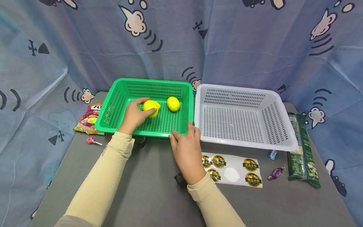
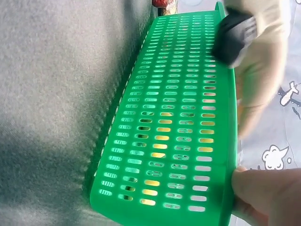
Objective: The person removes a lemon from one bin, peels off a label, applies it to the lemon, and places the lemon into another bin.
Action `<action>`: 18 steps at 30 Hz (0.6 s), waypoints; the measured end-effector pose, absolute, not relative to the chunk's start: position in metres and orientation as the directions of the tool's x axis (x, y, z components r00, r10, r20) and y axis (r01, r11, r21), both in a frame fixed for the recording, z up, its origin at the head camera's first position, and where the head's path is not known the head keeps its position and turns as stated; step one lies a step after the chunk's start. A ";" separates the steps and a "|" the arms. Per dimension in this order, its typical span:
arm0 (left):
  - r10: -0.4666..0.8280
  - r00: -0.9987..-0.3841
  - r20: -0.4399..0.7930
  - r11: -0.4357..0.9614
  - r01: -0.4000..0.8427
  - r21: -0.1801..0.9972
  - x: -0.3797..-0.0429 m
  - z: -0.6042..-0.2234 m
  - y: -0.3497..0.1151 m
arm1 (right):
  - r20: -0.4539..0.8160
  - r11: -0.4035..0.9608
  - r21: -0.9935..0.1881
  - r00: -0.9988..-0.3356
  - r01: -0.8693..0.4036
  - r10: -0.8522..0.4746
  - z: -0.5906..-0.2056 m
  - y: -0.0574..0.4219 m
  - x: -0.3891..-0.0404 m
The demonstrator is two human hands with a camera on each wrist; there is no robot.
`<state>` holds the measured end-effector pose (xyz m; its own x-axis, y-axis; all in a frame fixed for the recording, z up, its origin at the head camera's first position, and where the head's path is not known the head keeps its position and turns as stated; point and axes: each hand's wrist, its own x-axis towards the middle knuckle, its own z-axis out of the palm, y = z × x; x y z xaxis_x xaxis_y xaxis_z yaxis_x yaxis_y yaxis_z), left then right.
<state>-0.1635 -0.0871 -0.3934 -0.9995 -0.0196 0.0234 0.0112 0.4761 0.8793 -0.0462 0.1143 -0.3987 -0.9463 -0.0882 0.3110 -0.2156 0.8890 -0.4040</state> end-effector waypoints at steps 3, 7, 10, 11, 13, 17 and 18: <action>-0.022 -0.998 0.056 0.368 0.044 0.929 -0.140 -0.377 -0.092 | 0.301 0.886 -0.409 -0.949 -0.216 -0.092 -0.399 0.114 -0.047; 0.031 -0.996 0.087 0.262 0.092 0.961 -0.092 -0.359 -0.096 | 0.299 0.890 -0.406 -0.950 -0.208 -0.085 -0.399 0.114 -0.048; 0.080 -0.992 0.098 0.223 0.113 0.968 -0.052 -0.363 -0.094 | 0.292 0.893 -0.404 -0.953 -0.199 -0.080 -0.399 0.115 -0.048; 0.092 -0.991 0.096 0.218 0.115 0.969 -0.040 -0.368 -0.092 | 0.288 0.894 -0.403 -0.954 -0.198 -0.081 -0.398 0.115 -0.048; 0.105 -0.991 0.083 0.235 0.106 0.966 -0.020 -0.382 -0.087 | 0.284 0.896 -0.398 -0.955 -0.198 -0.086 -0.398 0.115 -0.048; 0.102 -0.992 0.075 0.386 0.109 0.916 0.001 -0.421 -0.072 | 0.279 0.898 -0.393 -0.956 -0.199 -0.089 -0.399 0.114 -0.049; 0.104 -0.991 0.081 0.439 0.119 0.891 0.003 -0.431 -0.068 | 0.278 0.897 -0.394 -0.956 -0.199 -0.090 -0.399 0.114 -0.049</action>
